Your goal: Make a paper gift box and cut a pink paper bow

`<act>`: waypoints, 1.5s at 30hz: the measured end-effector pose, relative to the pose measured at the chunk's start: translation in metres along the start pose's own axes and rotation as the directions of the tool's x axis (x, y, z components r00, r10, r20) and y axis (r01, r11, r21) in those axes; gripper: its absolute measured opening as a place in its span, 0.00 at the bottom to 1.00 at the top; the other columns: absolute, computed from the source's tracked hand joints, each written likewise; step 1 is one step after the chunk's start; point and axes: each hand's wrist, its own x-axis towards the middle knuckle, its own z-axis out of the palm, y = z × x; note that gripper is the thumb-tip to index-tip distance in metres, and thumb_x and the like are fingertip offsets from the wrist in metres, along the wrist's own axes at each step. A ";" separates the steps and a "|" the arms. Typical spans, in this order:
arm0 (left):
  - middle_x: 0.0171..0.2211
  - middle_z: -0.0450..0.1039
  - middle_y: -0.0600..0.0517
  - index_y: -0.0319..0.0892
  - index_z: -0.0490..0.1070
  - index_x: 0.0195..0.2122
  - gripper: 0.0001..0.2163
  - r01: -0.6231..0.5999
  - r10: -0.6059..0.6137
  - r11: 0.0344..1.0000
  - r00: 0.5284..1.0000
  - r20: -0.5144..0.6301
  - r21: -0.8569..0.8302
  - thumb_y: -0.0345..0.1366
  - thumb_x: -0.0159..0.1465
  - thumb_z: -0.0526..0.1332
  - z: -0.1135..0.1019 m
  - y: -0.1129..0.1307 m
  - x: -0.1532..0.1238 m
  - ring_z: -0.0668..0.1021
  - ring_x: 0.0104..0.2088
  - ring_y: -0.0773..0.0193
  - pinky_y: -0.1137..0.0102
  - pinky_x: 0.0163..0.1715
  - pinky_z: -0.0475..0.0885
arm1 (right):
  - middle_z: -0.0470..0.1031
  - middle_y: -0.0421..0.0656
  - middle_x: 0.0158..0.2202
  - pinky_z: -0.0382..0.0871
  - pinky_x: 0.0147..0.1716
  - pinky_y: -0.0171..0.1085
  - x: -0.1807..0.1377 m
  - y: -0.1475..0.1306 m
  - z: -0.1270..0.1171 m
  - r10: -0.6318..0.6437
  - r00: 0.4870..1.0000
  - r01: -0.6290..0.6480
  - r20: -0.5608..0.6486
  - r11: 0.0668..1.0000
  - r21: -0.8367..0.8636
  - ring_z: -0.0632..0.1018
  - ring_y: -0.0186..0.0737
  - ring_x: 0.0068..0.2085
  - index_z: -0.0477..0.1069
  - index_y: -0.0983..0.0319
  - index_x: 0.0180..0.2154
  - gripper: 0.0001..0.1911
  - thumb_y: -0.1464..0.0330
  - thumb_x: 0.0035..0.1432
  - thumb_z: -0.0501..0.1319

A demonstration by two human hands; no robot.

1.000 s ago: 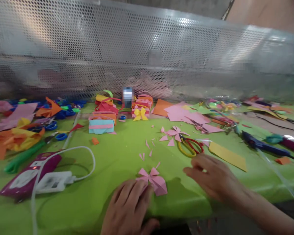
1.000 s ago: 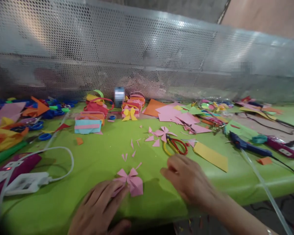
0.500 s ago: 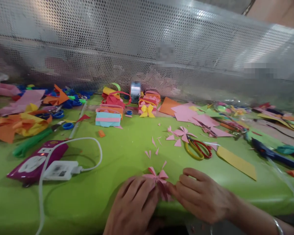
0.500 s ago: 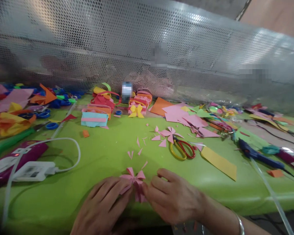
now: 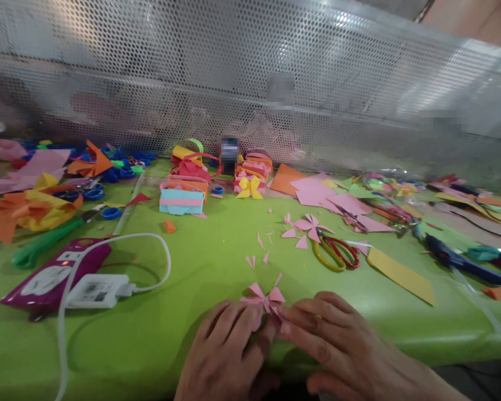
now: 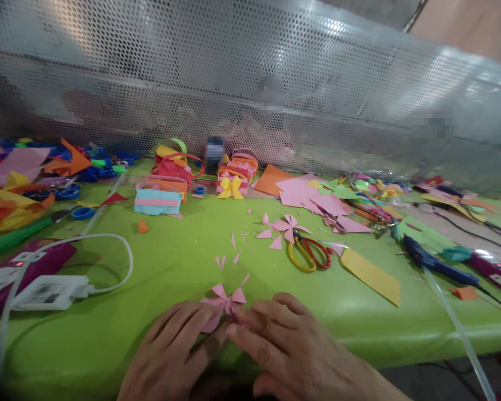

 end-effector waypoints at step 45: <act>0.47 0.73 0.53 0.44 0.71 0.46 0.15 -0.088 0.088 0.996 0.996 0.035 0.010 0.41 0.59 0.58 -0.003 0.003 0.003 0.68 0.50 0.61 0.64 0.54 0.58 | 0.75 0.49 0.41 0.70 0.44 0.41 -0.009 -0.020 0.031 0.233 0.953 -0.180 -0.192 0.949 0.258 0.73 0.40 0.45 0.61 0.67 0.53 0.20 0.71 0.59 0.56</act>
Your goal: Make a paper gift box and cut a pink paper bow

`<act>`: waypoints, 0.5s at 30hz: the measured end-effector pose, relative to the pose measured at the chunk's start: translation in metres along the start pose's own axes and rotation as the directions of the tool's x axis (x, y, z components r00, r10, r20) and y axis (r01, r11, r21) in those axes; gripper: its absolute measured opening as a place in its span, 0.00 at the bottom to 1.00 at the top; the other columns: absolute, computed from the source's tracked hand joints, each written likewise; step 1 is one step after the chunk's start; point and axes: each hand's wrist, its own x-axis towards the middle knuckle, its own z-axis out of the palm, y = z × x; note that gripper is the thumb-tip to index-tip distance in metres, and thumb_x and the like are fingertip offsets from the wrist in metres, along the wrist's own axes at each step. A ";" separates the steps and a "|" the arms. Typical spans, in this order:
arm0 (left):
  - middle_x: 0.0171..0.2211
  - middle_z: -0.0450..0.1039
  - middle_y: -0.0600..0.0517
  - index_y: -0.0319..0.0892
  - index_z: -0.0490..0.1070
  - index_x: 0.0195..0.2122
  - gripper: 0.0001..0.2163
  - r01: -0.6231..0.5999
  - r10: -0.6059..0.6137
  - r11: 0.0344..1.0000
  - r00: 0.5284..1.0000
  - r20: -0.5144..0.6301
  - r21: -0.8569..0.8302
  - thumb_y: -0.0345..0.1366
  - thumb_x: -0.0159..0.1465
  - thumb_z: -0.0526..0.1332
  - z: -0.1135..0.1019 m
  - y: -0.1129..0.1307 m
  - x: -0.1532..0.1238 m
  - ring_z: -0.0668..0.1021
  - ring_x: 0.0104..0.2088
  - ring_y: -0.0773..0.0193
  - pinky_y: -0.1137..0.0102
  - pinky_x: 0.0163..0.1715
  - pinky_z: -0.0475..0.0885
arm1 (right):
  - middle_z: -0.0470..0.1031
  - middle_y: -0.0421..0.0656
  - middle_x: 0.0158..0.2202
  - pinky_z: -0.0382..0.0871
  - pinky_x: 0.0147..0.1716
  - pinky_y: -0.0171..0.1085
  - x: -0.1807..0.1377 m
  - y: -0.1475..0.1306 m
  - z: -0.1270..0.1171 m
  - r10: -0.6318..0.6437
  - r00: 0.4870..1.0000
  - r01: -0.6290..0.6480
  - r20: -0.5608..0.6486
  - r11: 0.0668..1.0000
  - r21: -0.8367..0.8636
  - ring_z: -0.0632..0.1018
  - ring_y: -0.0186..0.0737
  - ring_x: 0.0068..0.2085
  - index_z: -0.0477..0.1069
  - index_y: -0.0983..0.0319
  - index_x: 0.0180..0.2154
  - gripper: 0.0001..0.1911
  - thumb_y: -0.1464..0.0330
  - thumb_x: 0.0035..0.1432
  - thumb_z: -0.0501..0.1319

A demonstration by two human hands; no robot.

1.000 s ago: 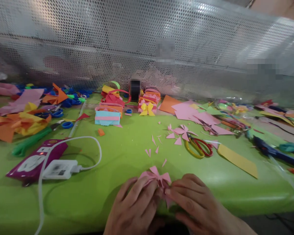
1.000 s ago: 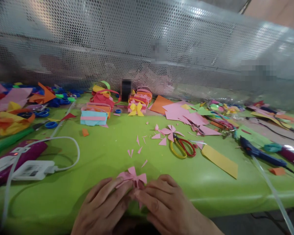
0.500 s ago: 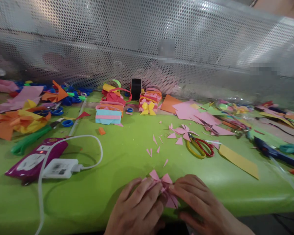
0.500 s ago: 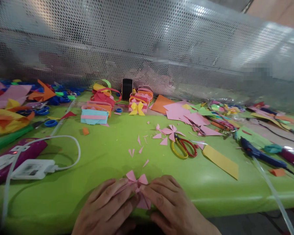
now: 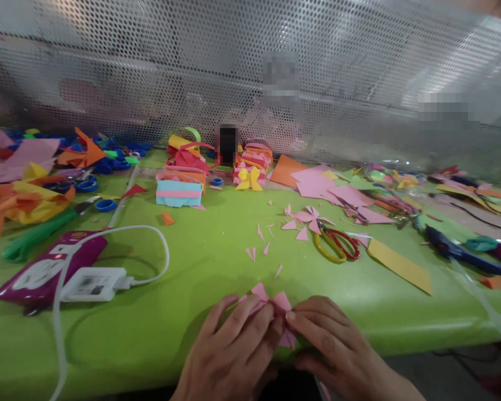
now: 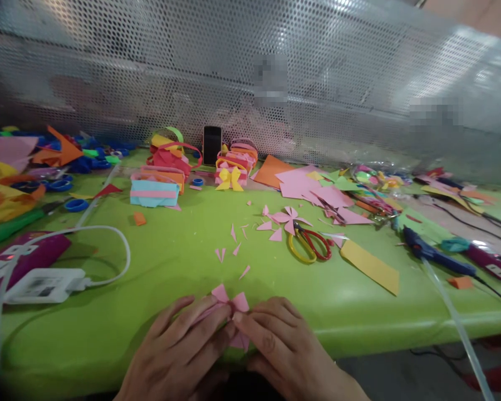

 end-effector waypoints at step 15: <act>0.47 0.73 0.54 0.43 0.70 0.49 0.17 0.013 -0.013 0.999 1.000 -0.004 -0.041 0.40 0.59 0.58 0.000 0.000 0.000 0.70 0.50 0.61 0.65 0.54 0.57 | 0.76 0.44 0.32 0.73 0.33 0.36 0.021 -0.007 0.005 0.132 0.961 -0.106 -0.242 0.988 0.115 0.75 0.37 0.36 0.65 0.63 0.51 0.21 0.79 0.55 0.56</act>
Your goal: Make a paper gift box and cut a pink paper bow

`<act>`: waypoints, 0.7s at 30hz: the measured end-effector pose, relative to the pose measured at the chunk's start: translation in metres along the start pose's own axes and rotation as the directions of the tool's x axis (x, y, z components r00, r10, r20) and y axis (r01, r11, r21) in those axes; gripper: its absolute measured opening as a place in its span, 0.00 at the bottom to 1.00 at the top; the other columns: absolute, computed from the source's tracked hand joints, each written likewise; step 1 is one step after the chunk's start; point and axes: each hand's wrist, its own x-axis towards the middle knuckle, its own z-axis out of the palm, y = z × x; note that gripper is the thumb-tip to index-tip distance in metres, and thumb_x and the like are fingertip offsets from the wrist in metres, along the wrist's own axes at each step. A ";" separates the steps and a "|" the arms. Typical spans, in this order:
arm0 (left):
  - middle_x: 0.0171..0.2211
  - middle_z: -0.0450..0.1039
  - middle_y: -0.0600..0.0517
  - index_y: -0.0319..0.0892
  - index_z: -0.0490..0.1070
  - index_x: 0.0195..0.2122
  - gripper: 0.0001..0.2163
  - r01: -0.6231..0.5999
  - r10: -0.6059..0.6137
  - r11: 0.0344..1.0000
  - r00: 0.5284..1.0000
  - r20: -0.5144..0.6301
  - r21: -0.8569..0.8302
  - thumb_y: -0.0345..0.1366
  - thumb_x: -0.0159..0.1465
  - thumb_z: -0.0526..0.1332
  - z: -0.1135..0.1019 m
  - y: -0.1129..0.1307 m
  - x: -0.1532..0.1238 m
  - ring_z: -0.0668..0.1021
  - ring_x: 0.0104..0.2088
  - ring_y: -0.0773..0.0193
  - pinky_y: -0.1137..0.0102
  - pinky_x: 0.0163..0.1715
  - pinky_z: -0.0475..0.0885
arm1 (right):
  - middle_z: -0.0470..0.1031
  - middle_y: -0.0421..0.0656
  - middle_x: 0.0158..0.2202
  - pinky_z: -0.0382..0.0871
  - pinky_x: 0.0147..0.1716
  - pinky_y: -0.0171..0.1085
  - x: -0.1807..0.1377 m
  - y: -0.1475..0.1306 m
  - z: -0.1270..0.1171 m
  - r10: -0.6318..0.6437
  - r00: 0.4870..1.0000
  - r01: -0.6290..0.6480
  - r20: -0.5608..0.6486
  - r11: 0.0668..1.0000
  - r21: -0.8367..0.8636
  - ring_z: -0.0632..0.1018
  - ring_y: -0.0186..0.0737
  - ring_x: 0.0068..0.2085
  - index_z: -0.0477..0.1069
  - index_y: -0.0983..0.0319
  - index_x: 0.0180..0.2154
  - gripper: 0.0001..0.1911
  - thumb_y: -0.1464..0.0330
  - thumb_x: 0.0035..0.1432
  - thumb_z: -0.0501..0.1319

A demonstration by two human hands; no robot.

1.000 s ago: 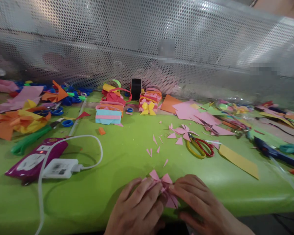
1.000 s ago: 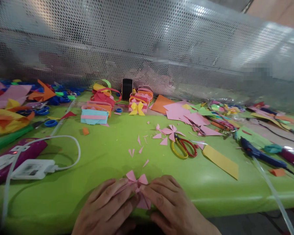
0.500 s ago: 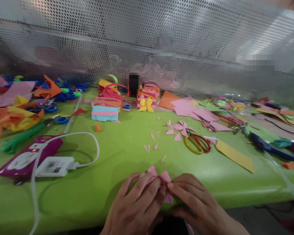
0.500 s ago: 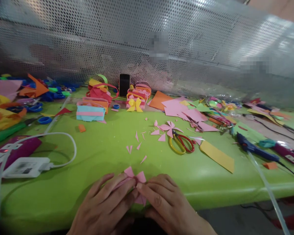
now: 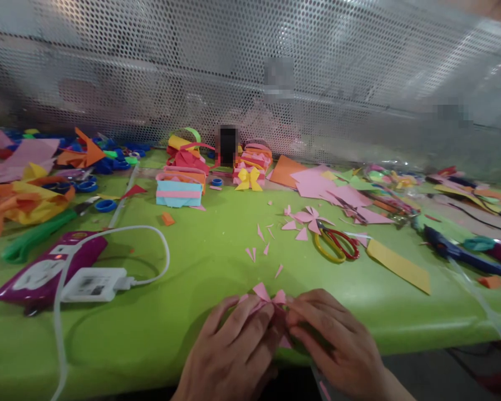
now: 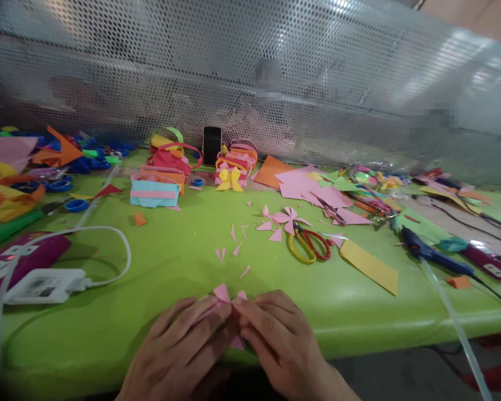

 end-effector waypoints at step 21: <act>0.43 0.74 0.53 0.42 0.71 0.46 0.15 0.036 -0.035 0.999 0.999 -0.019 0.004 0.39 0.61 0.53 0.005 -0.003 -0.005 0.73 0.43 0.63 0.68 0.48 0.63 | 0.77 0.39 0.32 0.71 0.41 0.38 0.019 0.001 0.011 0.140 0.988 -0.141 0.070 0.990 0.005 0.74 0.38 0.42 0.64 0.57 0.52 0.23 0.79 0.56 0.55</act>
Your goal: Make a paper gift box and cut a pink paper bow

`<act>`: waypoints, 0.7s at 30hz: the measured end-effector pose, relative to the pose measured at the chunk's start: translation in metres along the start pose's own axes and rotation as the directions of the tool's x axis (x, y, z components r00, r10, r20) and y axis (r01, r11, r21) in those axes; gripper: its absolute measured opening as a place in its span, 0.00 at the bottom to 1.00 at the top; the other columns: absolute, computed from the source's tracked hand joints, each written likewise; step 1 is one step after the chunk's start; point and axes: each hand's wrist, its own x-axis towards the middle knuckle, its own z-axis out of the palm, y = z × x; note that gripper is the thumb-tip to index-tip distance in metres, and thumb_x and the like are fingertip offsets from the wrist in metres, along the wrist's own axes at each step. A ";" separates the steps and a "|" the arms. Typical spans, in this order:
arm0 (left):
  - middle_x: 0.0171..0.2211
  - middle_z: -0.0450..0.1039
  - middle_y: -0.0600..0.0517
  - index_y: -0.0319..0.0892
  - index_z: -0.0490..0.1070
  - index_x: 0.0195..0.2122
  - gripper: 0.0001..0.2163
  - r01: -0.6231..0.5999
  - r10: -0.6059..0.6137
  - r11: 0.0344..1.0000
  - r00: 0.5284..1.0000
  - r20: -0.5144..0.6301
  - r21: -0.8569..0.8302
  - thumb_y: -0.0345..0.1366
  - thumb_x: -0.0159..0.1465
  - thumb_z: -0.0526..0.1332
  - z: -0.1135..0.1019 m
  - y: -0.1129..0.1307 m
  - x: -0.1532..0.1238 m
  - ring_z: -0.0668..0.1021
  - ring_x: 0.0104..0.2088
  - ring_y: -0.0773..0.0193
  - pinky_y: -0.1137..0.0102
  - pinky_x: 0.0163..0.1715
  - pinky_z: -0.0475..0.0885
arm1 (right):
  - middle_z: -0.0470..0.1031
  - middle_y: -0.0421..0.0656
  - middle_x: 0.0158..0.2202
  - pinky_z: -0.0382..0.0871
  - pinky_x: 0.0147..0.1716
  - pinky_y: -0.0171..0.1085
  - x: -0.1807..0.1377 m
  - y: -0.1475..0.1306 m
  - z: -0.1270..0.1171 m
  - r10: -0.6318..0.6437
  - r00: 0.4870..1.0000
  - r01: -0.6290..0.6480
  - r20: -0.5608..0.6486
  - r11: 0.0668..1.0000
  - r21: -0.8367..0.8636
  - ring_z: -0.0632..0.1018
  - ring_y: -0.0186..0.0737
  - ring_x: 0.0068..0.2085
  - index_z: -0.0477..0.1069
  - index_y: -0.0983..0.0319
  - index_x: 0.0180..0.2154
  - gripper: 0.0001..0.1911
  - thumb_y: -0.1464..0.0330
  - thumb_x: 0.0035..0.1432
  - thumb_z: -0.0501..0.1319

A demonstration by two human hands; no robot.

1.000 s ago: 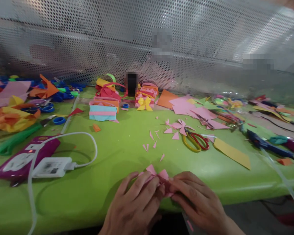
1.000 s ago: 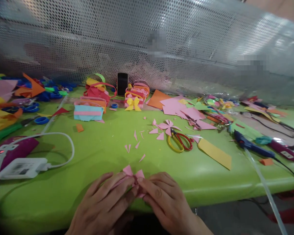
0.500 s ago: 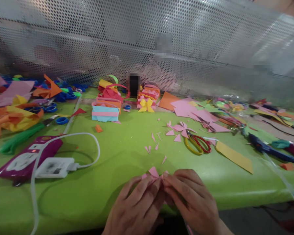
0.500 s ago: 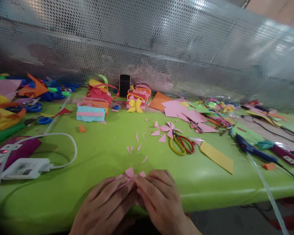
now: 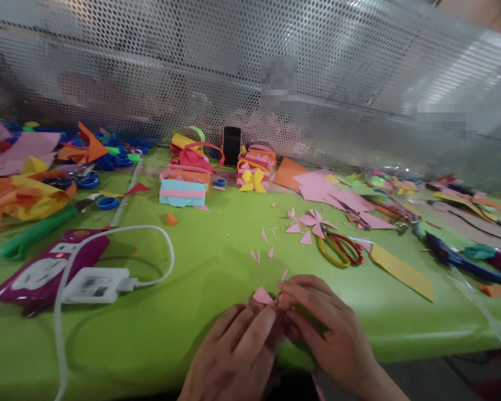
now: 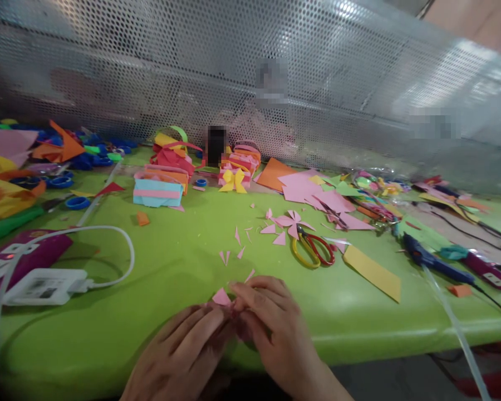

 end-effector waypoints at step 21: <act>0.41 0.73 0.57 0.46 0.70 0.45 0.14 -0.043 0.042 0.999 0.999 0.017 0.033 0.42 0.60 0.56 0.001 -0.004 0.000 0.71 0.44 0.65 0.69 0.49 0.61 | 0.76 0.39 0.31 0.71 0.39 0.38 0.005 0.000 0.017 0.140 0.990 -0.140 -0.020 0.990 -0.009 0.74 0.37 0.38 0.68 0.57 0.48 0.20 0.78 0.54 0.57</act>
